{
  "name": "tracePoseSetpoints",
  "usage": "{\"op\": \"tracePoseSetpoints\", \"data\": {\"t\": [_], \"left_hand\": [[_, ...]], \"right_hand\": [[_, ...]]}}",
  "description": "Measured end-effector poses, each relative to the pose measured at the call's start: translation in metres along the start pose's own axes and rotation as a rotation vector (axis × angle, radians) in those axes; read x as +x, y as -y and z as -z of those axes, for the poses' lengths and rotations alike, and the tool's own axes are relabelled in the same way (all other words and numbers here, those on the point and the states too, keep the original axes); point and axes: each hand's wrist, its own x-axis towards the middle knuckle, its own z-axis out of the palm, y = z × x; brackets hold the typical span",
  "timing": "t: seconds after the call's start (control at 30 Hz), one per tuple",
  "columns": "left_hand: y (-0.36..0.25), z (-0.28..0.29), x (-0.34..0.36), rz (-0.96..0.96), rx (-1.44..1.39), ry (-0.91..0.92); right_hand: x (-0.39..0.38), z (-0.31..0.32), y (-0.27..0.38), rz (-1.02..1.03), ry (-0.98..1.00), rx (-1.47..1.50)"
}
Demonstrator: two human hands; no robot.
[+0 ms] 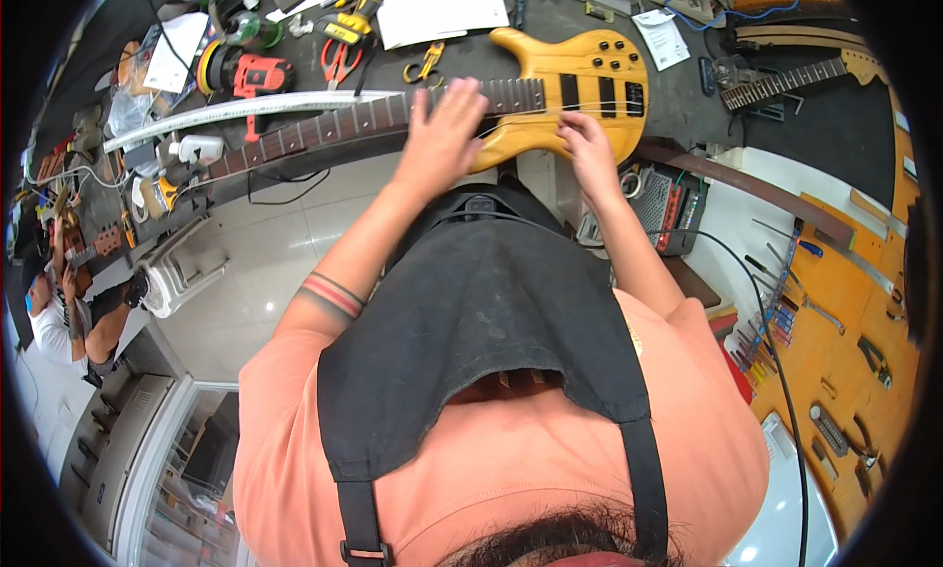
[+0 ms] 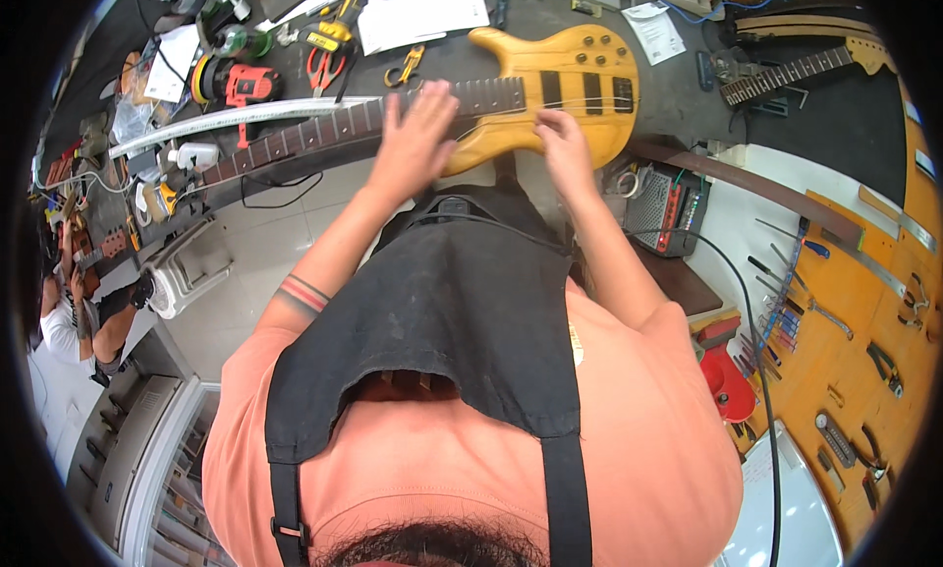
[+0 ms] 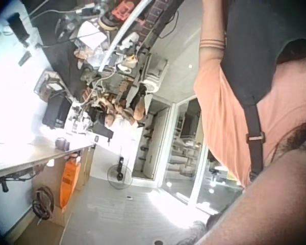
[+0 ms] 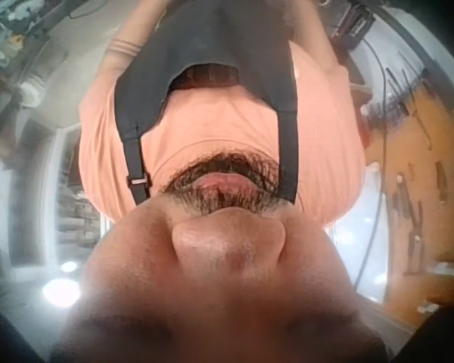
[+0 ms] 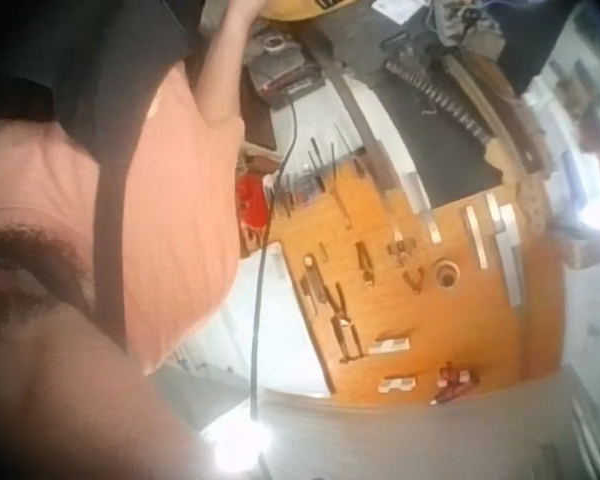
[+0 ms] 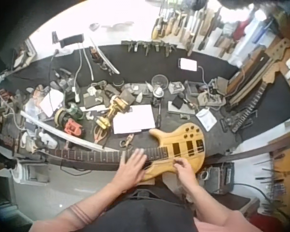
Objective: The person strings a yellow electric guitar by hand, threading strings through the bridge and winding them onto the tuning pegs. The person uses a white cloth to wipe the guitar's fretboard and body during the process.
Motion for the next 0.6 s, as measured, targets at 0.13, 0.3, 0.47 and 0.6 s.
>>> {"op": "tracePoseSetpoints", "data": {"t": [0.13,0.3,0.47,0.6], "left_hand": [[-0.06,-0.022,0.043,-0.229,-0.172,0.006],[-0.09,-0.015,0.064,-0.175,-0.183,0.033],[-0.099,-0.005,0.039,0.153,-0.188,-0.026],[-0.11,0.009,0.001,0.522,-0.254,-0.182]], "right_hand": [[0.031,0.072,0.011,-0.035,-0.138,0.043],[0.121,0.133,0.023,0.068,-0.244,0.155],[0.186,0.122,0.058,0.105,0.045,0.171],[0.214,0.069,0.074,0.181,0.243,-0.017]]}}
